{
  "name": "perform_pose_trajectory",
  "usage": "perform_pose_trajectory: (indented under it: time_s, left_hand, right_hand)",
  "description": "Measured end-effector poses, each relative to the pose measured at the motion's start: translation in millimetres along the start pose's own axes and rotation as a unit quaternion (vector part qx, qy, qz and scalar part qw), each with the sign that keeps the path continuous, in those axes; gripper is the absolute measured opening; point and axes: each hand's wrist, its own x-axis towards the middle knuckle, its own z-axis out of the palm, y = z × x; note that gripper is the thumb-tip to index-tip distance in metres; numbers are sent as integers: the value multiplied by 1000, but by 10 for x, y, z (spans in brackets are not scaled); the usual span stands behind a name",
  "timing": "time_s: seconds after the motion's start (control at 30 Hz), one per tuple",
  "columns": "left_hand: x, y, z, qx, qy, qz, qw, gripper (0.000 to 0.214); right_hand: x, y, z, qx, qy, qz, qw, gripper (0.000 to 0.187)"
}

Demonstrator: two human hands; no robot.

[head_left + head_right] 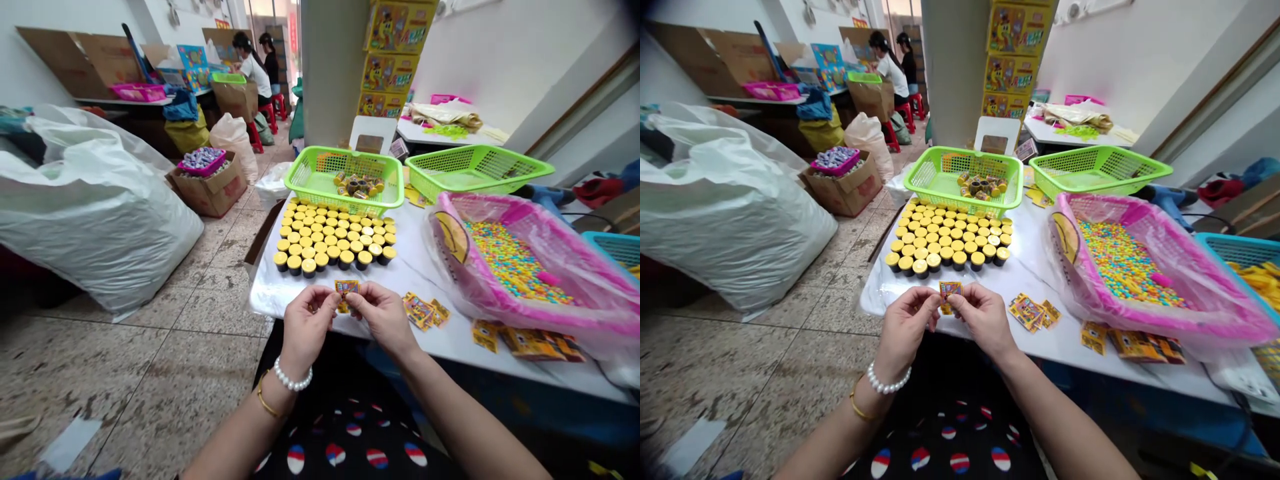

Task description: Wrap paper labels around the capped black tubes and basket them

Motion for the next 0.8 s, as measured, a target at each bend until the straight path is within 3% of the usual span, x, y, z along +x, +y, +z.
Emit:
perform_pose_trajectory:
  time_s: [0.23, 0.37, 0.67, 0.8]
  left_hand:
    - [110, -63, -21, -33, 0, -79, 996, 32]
    - [121, -47, 6, -55, -53, -127, 989, 36]
    - [120, -54, 0, -23, -54, -143, 988, 32]
    - [114, -36, 18, 15, -50, -149, 987, 28]
  right_hand:
    - [9, -18, -76, -13, -33, 41, 999, 33]
    - [54, -1, -124, -27, -67, 50, 996, 31]
    - [45, -14, -192, 3, -106, 82, 991, 33]
    - [42, -53, -310, -7, -81, 99, 992, 31]
